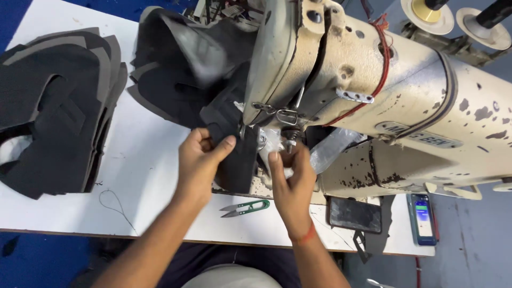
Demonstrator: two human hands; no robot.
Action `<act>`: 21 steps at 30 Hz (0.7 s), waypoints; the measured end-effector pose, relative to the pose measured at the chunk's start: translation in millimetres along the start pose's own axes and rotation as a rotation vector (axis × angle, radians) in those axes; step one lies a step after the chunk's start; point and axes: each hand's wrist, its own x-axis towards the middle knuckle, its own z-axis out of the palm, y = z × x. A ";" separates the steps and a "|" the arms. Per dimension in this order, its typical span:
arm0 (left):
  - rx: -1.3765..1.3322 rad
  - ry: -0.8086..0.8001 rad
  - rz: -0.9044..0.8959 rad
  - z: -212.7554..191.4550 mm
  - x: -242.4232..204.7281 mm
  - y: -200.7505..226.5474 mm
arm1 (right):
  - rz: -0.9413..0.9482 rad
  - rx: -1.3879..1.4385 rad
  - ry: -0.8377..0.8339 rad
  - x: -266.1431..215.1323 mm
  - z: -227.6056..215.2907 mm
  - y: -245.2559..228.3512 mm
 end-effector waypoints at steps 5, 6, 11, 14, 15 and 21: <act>-0.139 0.046 0.088 14.1 -22.8 6.9 | 0.092 0.165 -0.289 -29.4 -6.6 -12.0; -0.108 0.060 0.048 13.8 -22.1 9.3 | 0.149 0.171 -0.322 -27.3 -2.8 -15.6; -0.042 0.107 0.038 19.0 -21.4 16.5 | 0.300 0.366 -0.336 -27.5 6.4 -13.0; -0.039 0.139 0.005 22.7 -11.7 11.5 | 0.353 0.406 -0.313 -17.6 8.0 -9.7; -0.048 0.153 0.002 24.5 -8.4 11.8 | 0.361 0.403 -0.325 -14.4 7.9 -8.3; -0.029 0.214 0.020 38.5 4.3 19.3 | 0.379 0.455 -0.335 9.2 9.4 -12.3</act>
